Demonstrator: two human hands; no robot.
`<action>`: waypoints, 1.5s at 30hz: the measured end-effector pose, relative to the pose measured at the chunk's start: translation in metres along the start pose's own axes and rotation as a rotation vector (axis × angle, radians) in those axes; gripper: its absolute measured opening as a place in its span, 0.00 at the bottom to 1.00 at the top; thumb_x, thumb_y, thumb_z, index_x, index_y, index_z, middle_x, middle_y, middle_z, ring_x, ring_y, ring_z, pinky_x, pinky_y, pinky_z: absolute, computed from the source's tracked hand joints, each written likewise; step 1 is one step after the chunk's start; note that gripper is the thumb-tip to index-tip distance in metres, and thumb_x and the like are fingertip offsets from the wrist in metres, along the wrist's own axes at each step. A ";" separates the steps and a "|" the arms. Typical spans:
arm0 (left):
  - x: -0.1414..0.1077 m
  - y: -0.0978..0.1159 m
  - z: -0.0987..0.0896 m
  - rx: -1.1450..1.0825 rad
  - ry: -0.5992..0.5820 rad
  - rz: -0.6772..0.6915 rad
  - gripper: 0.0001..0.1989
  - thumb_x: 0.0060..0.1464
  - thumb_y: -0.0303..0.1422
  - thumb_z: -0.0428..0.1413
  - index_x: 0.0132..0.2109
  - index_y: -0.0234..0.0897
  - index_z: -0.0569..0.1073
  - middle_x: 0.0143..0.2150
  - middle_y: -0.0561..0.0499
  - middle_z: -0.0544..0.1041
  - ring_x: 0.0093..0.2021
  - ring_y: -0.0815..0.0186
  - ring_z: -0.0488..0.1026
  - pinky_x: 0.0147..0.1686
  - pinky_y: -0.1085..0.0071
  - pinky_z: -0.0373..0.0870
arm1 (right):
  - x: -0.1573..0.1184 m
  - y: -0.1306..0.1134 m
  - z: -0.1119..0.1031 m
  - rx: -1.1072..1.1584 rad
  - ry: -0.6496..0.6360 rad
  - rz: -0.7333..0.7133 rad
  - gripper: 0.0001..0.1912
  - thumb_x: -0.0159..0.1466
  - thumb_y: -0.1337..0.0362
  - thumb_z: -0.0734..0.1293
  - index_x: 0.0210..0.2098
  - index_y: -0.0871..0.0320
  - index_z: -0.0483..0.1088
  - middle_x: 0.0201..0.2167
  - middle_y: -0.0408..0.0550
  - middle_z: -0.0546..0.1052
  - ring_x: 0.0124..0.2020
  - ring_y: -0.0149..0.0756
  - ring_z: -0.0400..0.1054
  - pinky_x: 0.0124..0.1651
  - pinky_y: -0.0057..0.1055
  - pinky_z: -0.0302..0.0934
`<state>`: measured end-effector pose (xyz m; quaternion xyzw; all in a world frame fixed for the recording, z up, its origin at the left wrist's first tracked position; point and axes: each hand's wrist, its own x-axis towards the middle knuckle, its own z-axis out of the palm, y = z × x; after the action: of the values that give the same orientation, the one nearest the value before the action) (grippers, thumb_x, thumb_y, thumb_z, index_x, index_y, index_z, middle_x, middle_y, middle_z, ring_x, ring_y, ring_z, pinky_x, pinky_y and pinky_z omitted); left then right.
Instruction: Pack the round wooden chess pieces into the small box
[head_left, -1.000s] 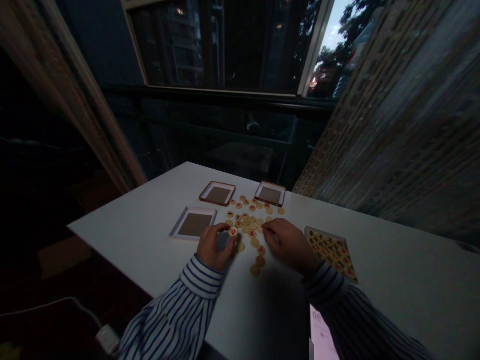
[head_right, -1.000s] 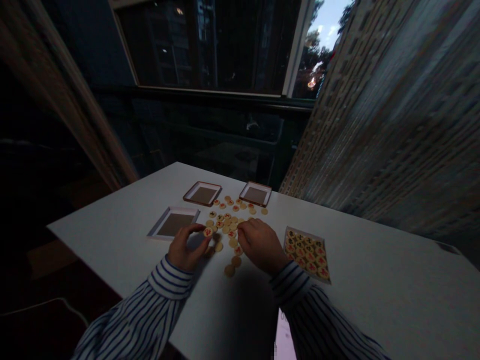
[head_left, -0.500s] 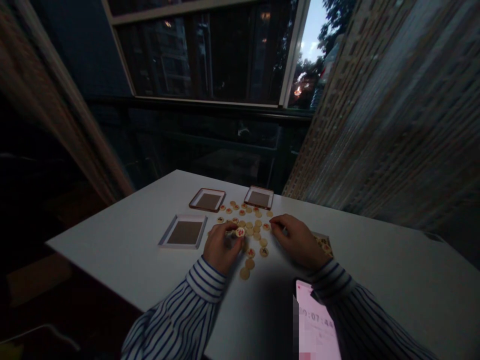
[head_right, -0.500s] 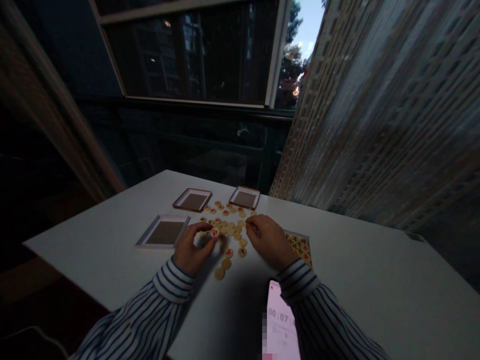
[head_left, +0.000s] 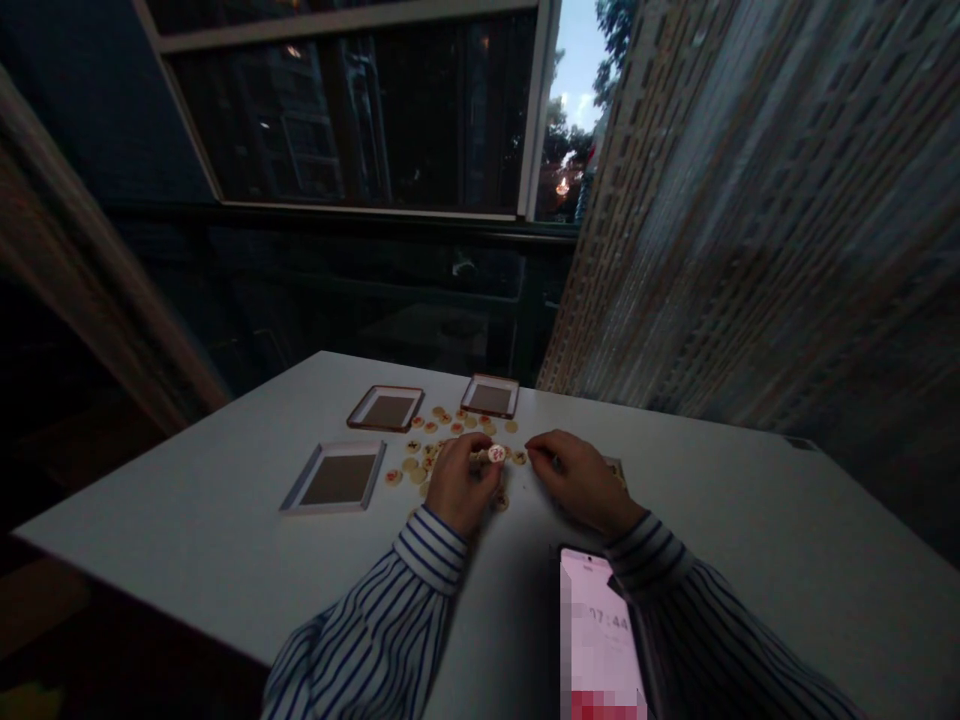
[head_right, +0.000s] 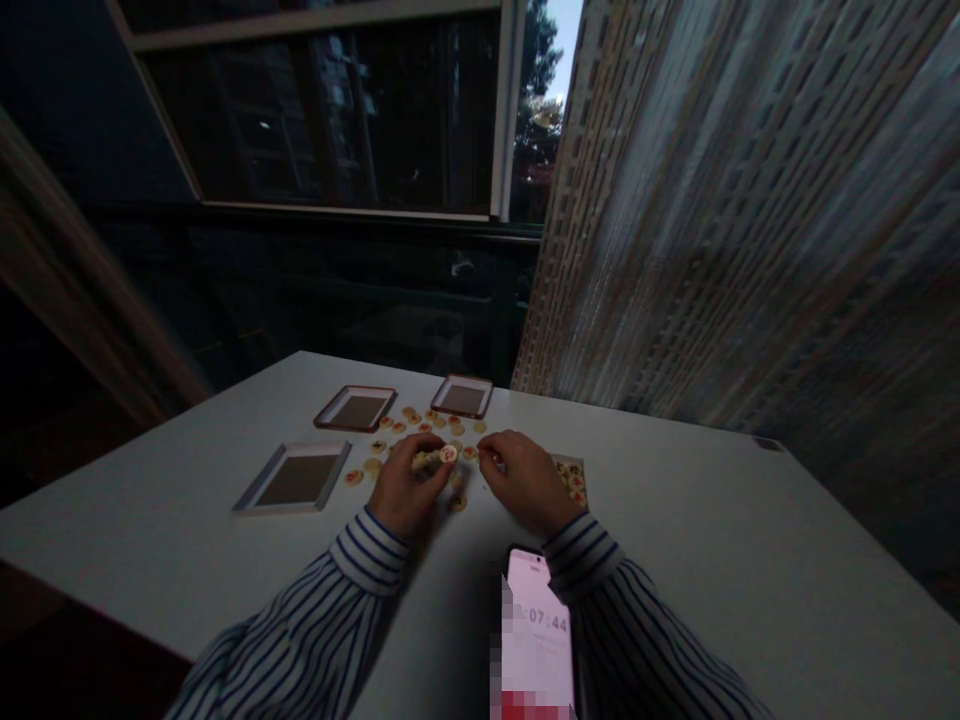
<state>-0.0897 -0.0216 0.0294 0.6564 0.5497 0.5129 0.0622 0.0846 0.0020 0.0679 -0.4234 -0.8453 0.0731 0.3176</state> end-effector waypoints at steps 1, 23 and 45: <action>0.001 0.001 0.003 -0.003 -0.009 0.005 0.09 0.49 0.32 0.54 0.39 0.37 0.68 0.37 0.49 0.72 0.40 0.64 0.68 0.42 0.64 0.65 | -0.001 0.001 -0.001 0.000 0.001 0.003 0.09 0.61 0.65 0.59 0.36 0.58 0.69 0.32 0.46 0.73 0.36 0.34 0.66 0.39 0.30 0.57; 0.022 0.031 0.062 -0.151 0.015 -0.011 0.10 0.50 0.34 0.53 0.41 0.37 0.67 0.38 0.48 0.71 0.41 0.63 0.69 0.40 0.65 0.66 | -0.010 0.030 -0.023 0.063 0.104 0.125 0.09 0.60 0.65 0.59 0.36 0.58 0.70 0.33 0.47 0.74 0.36 0.34 0.67 0.40 0.30 0.59; -0.004 0.028 0.086 -0.032 0.005 0.280 0.09 0.50 0.31 0.54 0.40 0.36 0.68 0.35 0.48 0.74 0.38 0.63 0.69 0.38 0.65 0.68 | -0.012 0.061 -0.026 0.429 -0.106 0.356 0.09 0.56 0.61 0.63 0.33 0.59 0.71 0.30 0.46 0.76 0.32 0.33 0.69 0.36 0.29 0.63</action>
<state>-0.0074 0.0059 0.0051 0.7243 0.4445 0.5271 -0.0009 0.1464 0.0273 0.0584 -0.4841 -0.7380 0.3272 0.3376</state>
